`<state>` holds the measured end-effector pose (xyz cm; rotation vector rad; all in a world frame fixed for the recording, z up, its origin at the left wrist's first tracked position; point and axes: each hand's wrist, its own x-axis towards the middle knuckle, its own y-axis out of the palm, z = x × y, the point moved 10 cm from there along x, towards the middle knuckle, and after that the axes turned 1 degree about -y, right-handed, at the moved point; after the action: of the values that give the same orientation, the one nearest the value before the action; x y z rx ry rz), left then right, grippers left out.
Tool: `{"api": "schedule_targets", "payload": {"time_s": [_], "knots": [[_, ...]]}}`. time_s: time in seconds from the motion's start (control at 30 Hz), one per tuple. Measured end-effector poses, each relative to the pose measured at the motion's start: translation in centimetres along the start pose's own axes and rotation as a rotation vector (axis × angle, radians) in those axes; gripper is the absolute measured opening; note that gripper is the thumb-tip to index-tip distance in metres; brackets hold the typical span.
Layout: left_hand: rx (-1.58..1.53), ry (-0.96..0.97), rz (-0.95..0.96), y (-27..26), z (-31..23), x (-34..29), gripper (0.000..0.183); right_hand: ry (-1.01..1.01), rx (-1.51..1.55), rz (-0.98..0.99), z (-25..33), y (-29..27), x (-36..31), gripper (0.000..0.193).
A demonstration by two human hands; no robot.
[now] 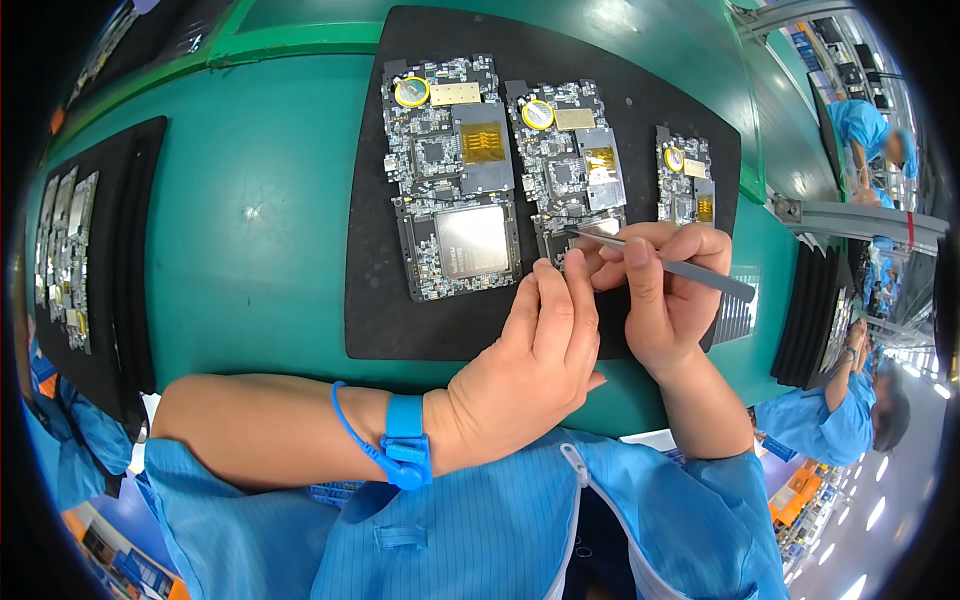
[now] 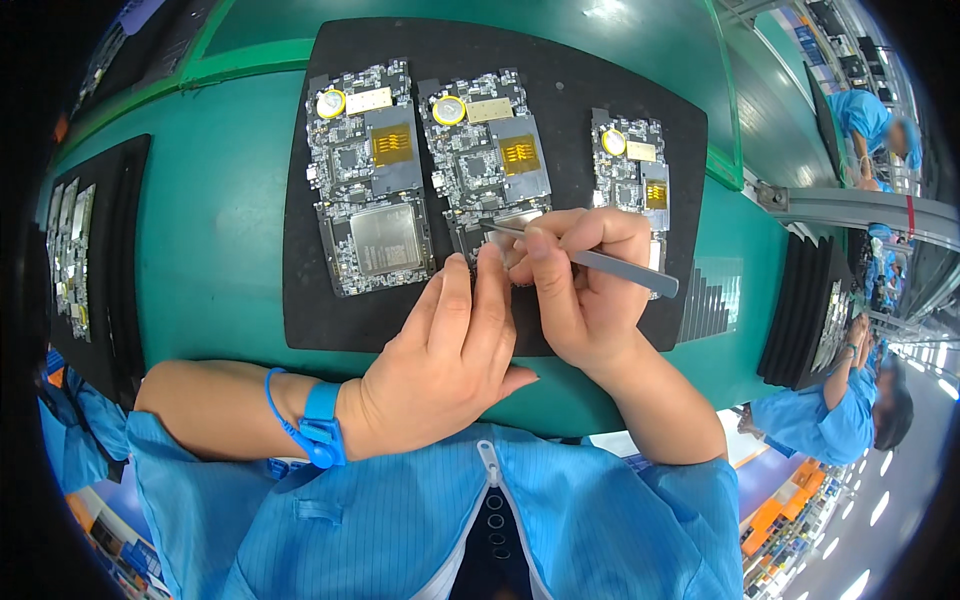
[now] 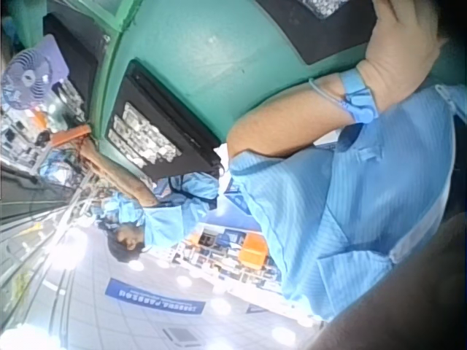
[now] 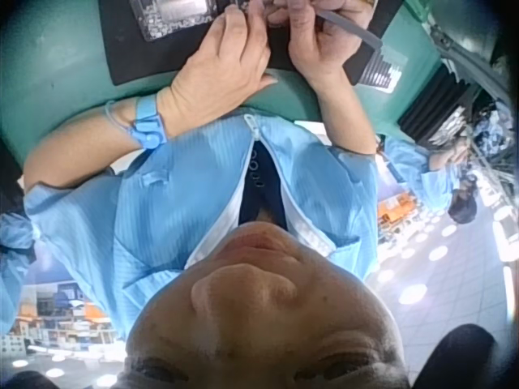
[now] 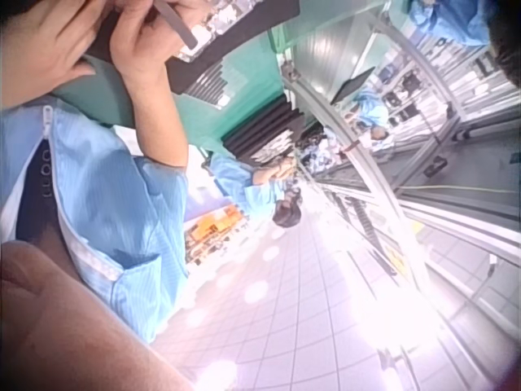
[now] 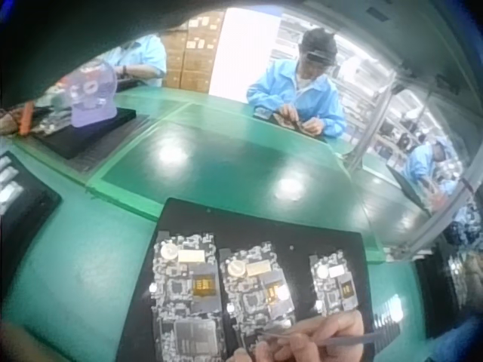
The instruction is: The person uses tweezers to place small white rectangular components onto circuit boards arranged on a black mat. They repeatedly pick up components from a nearby strip and carefully position them on specific areas of the boards, then move the mat to access new boards.
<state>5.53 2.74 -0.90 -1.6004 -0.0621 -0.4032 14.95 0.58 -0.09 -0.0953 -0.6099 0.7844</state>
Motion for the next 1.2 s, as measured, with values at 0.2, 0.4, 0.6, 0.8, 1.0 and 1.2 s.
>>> {"api": "schedule_targets", "payload": {"time_s": [0.2,0.4,0.6,0.8,1.0,1.2], "knots": [[0.023,0.009,-0.003,0.1,-0.1,0.0,0.063,-0.07,-0.083,0.021,0.6,0.2,0.0,0.019],[0.04,0.012,-0.01,0.1,-0.3,0.0,0.065,-0.168,-0.22,0.004,1.5,0.5,-0.2,0.022],[0.019,0.011,-0.017,0.0,-0.2,0.0,0.063,-0.049,-0.141,-0.011,1.5,-0.1,-0.3,0.021],[0.01,-0.016,0.08,-0.7,0.1,0.8,0.063,0.195,0.26,-0.443,1.6,-9.9,-2.1,0.014],[-0.165,0.225,0.081,-2.4,-7.6,4.7,0.068,0.565,0.117,-0.669,-4.8,-23.4,-9.9,0.011],[-0.084,0.271,-0.012,4.4,-14.6,11.6,0.071,0.684,0.086,-0.527,-7.7,-23.6,-10.9,0.02]]}}
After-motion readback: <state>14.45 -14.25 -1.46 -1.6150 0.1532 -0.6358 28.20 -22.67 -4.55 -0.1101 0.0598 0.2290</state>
